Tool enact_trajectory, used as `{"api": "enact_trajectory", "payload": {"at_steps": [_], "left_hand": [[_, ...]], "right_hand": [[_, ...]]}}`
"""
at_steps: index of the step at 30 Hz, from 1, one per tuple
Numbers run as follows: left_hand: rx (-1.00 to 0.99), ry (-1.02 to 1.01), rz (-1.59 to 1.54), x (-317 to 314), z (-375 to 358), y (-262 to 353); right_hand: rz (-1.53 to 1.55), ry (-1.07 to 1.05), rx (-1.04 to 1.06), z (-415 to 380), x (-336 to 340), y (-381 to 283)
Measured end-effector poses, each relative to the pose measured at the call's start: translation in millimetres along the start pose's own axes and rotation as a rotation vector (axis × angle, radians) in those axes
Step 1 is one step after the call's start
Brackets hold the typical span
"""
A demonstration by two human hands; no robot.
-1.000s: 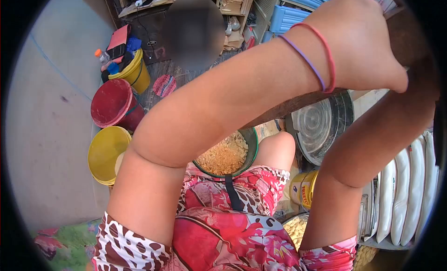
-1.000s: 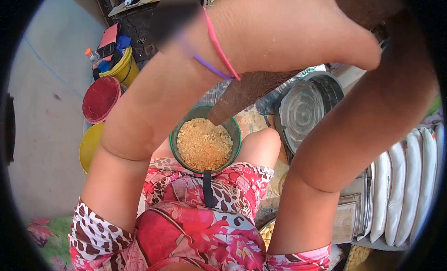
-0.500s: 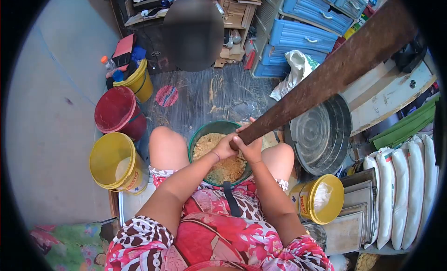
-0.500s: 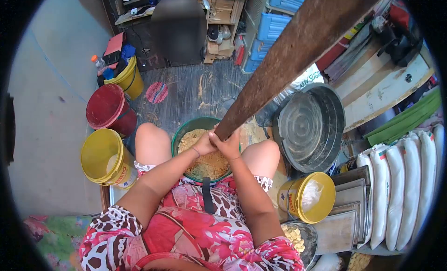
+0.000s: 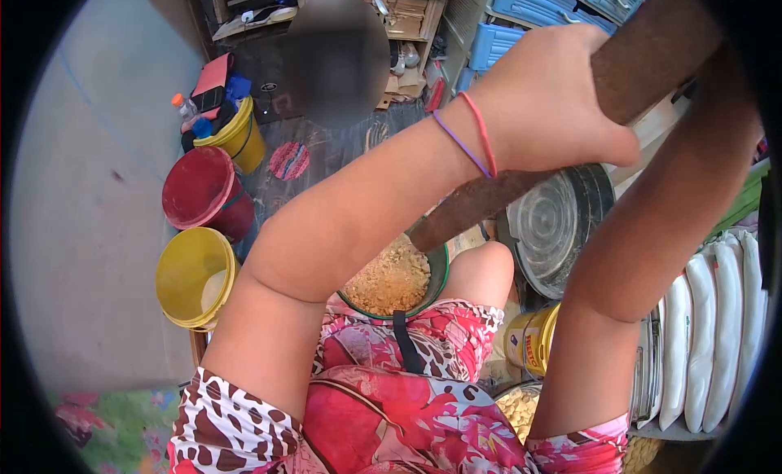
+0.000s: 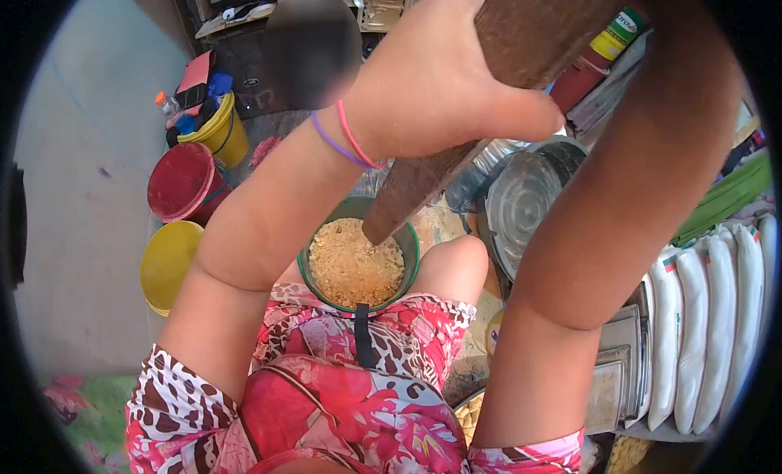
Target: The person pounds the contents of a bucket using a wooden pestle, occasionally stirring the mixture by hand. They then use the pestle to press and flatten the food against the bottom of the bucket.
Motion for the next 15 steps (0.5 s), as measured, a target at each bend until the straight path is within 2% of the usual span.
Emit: {"api": "enact_trajectory", "payload": {"at_steps": [1,2,3,4,5,6,7,8,9,10,11,12,13,15], "left_hand": [[-0.004,0.000,-0.003,-2.1,-7.2,-5.2],[0.145,-0.044,0.009,-8.0,-24.0,-22.3],[0.295,-0.088,0.024,-14.9,-46.6,-44.3],[0.226,-0.063,-0.027,-25.5,-81.9,-74.5],[0.327,-0.088,-0.033,-39.3,-135.4,-122.5],[0.458,-0.059,-0.050,-50.4,-199.4,-171.9],[0.663,-0.072,-0.123,-58.1,-275.7,-222.7],[0.833,-0.009,-0.308,-65.8,-365.4,-280.3],[1.065,-0.185,-0.135,-62.2,-426.1,-298.4],[1.016,-0.211,-0.054,-49.6,-402.8,-264.7],[1.012,-0.215,-0.046,-48.1,-388.0,-257.9],[0.887,-0.146,-0.051,-50.6,-369.9,-251.9],[0.766,-0.076,-0.063,-56.2,-353.8,-243.5],[0.692,-0.008,-0.085,-59.9,-314.1,-235.1]], "right_hand": [[0.392,-0.103,-0.205,0.8,-4.2,2.9],[0.528,0.432,-0.739,-9.9,-21.8,32.5],[0.560,0.260,-0.780,-31.2,-25.3,28.8],[0.589,0.086,-0.819,-74.5,-34.4,22.9],[0.409,0.245,-0.859,-163.8,-50.0,20.8],[0.439,0.076,-1.012,-244.7,-71.1,-15.2],[0.250,-0.147,-1.053,-329.3,-89.4,-63.6],[0.533,-0.245,-1.341,-412.2,-112.0,-110.5],[0.549,-0.089,-1.530,-411.7,-110.0,-130.1],[0.556,-0.085,-1.504,-415.6,-108.8,-119.5],[0.699,-0.243,-1.570,-431.3,-107.7,-115.5],[0.844,-0.405,-1.636,-442.1,-108.4,-121.0],[0.845,-0.402,-1.650,-439.3,-103.1,-126.1],[0.850,-0.101,-1.494,-407.2,-88.9,-119.2]]}}
Point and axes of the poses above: each hand's wrist, its own z-axis towards the middle knuckle, its own x-axis out of the back of the hand, y = z × x, the point moved 4 cm from there along z, towards the middle knuckle, and after that the axes turned 2 degrees about x, right-handed, at the moved point
